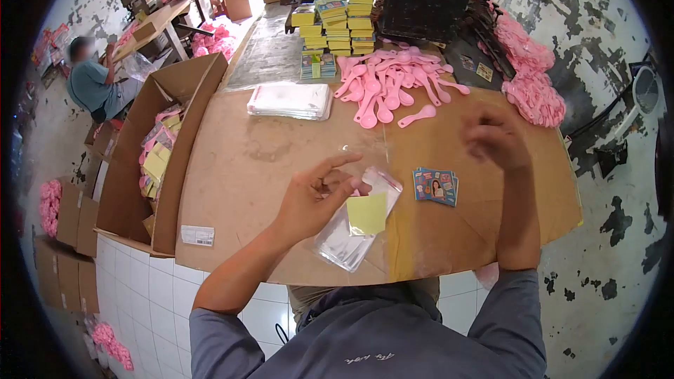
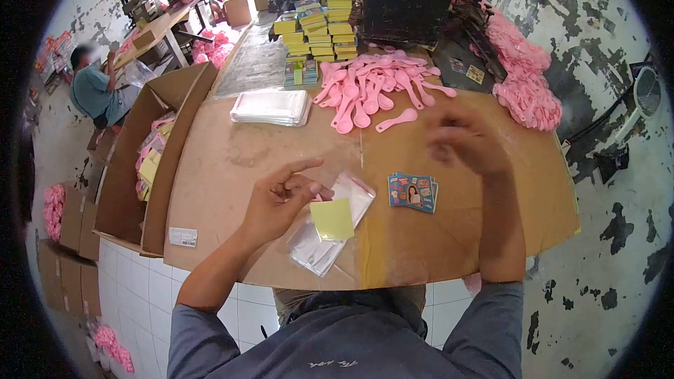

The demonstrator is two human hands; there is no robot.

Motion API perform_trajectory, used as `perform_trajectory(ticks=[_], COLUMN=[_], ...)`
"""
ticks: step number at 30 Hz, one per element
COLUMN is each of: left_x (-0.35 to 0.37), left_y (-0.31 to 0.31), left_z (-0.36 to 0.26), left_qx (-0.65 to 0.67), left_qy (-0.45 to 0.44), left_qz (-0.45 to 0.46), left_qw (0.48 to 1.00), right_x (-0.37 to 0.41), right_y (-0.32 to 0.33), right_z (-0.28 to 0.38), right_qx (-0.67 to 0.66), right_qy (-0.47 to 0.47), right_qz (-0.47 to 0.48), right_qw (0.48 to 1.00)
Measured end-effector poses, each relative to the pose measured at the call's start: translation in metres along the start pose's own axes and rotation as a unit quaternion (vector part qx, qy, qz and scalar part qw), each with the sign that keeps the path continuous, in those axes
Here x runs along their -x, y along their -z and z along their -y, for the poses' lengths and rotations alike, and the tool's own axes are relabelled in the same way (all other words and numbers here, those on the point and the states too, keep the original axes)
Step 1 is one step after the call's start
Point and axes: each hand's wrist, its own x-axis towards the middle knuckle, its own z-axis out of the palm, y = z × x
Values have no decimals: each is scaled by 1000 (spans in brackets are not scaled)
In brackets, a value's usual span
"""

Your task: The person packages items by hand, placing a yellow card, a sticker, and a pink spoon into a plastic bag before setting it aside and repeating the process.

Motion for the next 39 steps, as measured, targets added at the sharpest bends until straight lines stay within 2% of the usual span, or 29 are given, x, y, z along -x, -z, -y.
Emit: perform_trajectory(ticks=[1, 3, 4, 5, 6, 7, 8, 10, 12, 15, 17, 19, 22, 26, 29, 35, 39], left_x=[-1, -1, -1, -1, 1, 1, -1, -2, -4, -7, -5, -5, -6, -3, -4, -8, -8], left_y=[0, -1, -1, -1, -3, -4, -4, -5, -5, -5, -8, -9, -11, -9, -7, -4, -5], left_z=[-2, -3, -3, -3, -1, 1, 1, 0, 3, 9, 5, 5, 14, 19, 14, 20, 19], left_qx=[11, 27, 32, 38, 44, 49, 54, 54, 49, 46, 63, 57, 63, 56, 86, 118, 91], left_qy=[2, 10, 16, 21, 28, 32, 36, 44, 44, 45, 59, 51, 36, 27, 40, 77, 79], left_qz=[-5, -5, 0, 5, 9, 12, 14, 12, 5, -1, -7, -9, -10, -10, -23, -11, -21], left_qw=[1000, 1000, 999, 999, 999, 998, 998, 998, 998, 998, 996, 997, 997, 998, 995, 990, 993], right_x=[15, 29, 35, 41, 48, 60, 75, 86, 86, 63, 45, 26, 8, -6, -16, -16, -15], right_y=[33, 98, 118, 133, 150, 178, 209, 203, 176, 133, 96, 42, -39, -110, -113, -108, -106], right_z=[-7, -27, -38, -49, -63, -88, -120, -121, -96, -57, -42, -38, -36, -42, -65, -72, -71], right_qx=[-83, -187, -73, 43, 156, 359, 543, 682, 641, 474, 326, 239, 198, 119, 15, 15, 3], right_qy=[-29, 83, 25, -35, -94, -59, -19, 16, 12, -89, -72, -42, -38, -15, -25, -25, -44], right_qz=[-8, 108, -12, -130, -244, -289, -320, -354, -393, -348, -266, -131, 13, 75, 66, 5, -24], right_qw=[996, 973, 997, 990, 952, 886, 776, 640, 660, 804, 904, 961, 979, 990, 997, 1000, 999])
